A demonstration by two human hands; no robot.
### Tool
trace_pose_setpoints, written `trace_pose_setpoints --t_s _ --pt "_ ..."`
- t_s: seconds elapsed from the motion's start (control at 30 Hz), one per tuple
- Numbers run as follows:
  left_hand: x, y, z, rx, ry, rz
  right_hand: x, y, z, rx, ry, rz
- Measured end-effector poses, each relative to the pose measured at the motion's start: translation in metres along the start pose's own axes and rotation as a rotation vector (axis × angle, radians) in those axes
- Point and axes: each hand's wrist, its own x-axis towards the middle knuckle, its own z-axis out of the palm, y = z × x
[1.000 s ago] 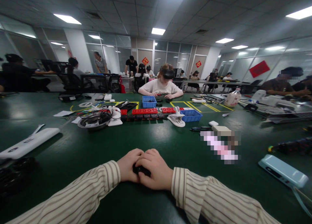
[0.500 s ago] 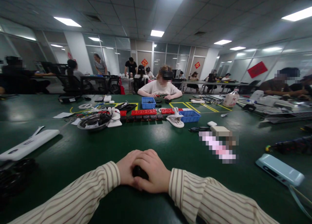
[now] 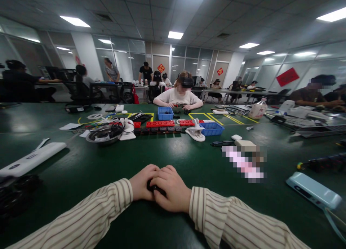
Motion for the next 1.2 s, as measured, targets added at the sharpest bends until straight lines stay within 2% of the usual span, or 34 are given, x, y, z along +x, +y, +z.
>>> trace_pose_setpoints --t_s 0.13,0.23,0.37,0.53,0.63,0.77,1.0,1.2 --pt "0.000 -0.007 0.000 -0.058 -0.047 0.013 -0.001 0.001 0.001 0.051 -0.060 -0.183" --pt "0.000 -0.007 -0.001 -0.056 -0.070 0.028 -0.002 0.001 0.000 0.055 -0.069 -0.214" --pt "-0.001 -0.002 -0.001 -0.032 -0.034 0.065 -0.002 -0.002 -0.002 0.061 0.021 -0.138" --pt "-0.004 0.005 0.001 0.054 0.067 -0.003 -0.003 0.001 0.001 -0.007 0.097 0.100" --pt "-0.005 0.009 0.003 0.126 0.075 -0.006 -0.003 0.004 0.005 -0.078 0.079 0.199" --pt "-0.004 0.010 0.004 0.187 0.069 0.027 -0.002 0.005 0.006 -0.129 0.020 0.217" --pt "-0.001 0.003 -0.001 0.118 -0.019 0.011 -0.001 0.003 0.001 -0.073 -0.036 0.086" --pt "-0.001 -0.003 -0.002 0.089 -0.053 0.090 0.000 0.003 0.003 0.001 -0.069 -0.200"
